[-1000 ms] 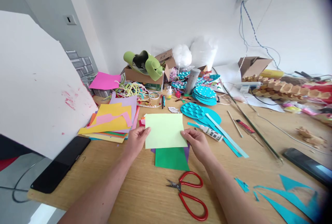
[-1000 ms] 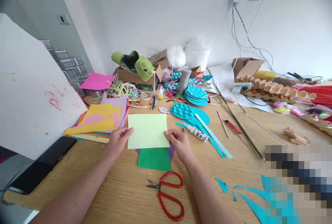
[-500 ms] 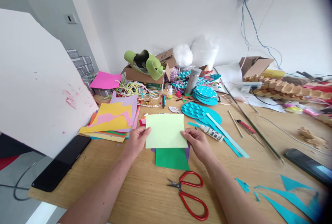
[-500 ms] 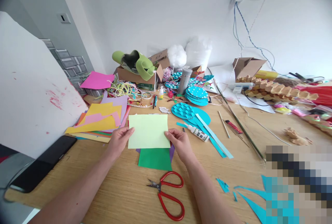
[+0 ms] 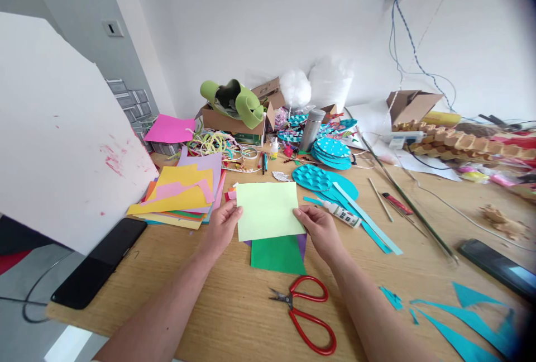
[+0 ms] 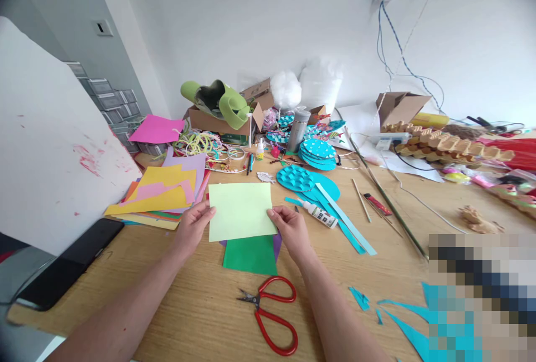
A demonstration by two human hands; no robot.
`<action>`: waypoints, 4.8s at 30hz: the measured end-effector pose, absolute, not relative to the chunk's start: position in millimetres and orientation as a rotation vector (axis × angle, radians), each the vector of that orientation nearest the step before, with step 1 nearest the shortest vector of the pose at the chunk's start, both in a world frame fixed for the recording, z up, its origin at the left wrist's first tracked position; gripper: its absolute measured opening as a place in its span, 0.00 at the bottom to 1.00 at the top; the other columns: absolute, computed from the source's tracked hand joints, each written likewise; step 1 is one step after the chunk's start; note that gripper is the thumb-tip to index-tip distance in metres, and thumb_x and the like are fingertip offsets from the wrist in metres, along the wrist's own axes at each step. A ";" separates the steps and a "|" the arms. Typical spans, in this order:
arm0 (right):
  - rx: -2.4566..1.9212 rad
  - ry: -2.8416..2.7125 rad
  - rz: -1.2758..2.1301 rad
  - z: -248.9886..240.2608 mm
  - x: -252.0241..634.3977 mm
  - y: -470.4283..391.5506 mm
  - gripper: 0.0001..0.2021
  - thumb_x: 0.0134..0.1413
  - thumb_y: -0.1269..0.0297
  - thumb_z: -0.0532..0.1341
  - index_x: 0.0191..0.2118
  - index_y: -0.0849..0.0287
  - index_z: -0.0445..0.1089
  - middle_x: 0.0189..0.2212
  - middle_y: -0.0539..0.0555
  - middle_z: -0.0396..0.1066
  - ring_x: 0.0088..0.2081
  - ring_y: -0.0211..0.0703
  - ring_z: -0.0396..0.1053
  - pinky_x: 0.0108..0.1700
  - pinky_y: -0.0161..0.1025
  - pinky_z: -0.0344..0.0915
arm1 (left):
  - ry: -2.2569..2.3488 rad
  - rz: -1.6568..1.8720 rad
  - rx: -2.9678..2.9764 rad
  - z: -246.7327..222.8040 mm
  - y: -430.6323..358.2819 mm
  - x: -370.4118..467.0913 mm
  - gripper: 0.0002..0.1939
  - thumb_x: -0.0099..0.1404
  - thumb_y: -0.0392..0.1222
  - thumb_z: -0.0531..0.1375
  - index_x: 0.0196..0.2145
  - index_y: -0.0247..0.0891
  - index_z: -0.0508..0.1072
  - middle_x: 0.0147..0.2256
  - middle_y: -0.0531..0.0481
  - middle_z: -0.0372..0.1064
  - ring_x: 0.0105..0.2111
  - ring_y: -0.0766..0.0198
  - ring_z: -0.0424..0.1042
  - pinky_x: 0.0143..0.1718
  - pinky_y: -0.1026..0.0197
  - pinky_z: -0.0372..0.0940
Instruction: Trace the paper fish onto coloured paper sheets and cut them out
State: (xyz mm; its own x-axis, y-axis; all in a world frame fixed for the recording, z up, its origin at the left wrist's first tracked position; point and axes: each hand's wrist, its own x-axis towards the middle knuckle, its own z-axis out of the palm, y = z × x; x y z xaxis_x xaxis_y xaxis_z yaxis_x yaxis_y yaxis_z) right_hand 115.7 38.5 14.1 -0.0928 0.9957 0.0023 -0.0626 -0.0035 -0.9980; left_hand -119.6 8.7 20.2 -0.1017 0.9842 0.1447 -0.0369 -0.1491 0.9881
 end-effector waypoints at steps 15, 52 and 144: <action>-0.953 -1.614 0.762 14.4 114.7 37.0 0.12 0.53 0.65 0.59 0.42 0.49 0.75 0.45 0.54 0.68 0.48 0.48 0.65 0.50 0.47 0.62 | 1.064 1.484 0.866 21.5 13.8 -122.7 0.21 0.52 0.45 0.65 0.43 0.33 0.74 0.36 0.44 0.76 0.30 0.59 0.75 0.30 0.61 0.68; -1.181 -1.212 0.960 23.1 110.2 35.1 0.23 0.46 0.46 0.64 0.41 0.60 0.69 0.28 0.51 0.69 0.27 0.39 0.65 0.26 0.35 0.63 | 1.264 1.326 1.483 32.4 4.6 -123.9 0.23 0.56 0.48 0.59 0.15 0.38 0.50 0.16 0.60 0.41 0.18 0.73 0.44 0.20 0.66 0.42; -1.754 -2.273 0.608 13.9 111.6 86.3 0.03 0.46 0.72 0.61 0.30 0.62 0.72 0.28 0.53 0.71 0.31 0.39 0.67 0.32 0.32 0.58 | 1.230 0.535 2.615 8.5 -29.6 -76.4 0.16 0.59 0.47 0.64 0.43 0.37 0.72 0.48 0.46 0.67 0.52 0.54 0.60 0.55 0.51 0.57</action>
State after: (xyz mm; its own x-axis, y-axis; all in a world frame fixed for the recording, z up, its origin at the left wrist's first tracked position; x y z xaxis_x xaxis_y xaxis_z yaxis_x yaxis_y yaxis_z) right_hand 111.6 86.3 13.9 -0.2720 0.9585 -0.0858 0.8732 0.2084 -0.4405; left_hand -76.4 -29.6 8.5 0.5876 0.7739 0.2361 0.7007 -0.6326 0.3298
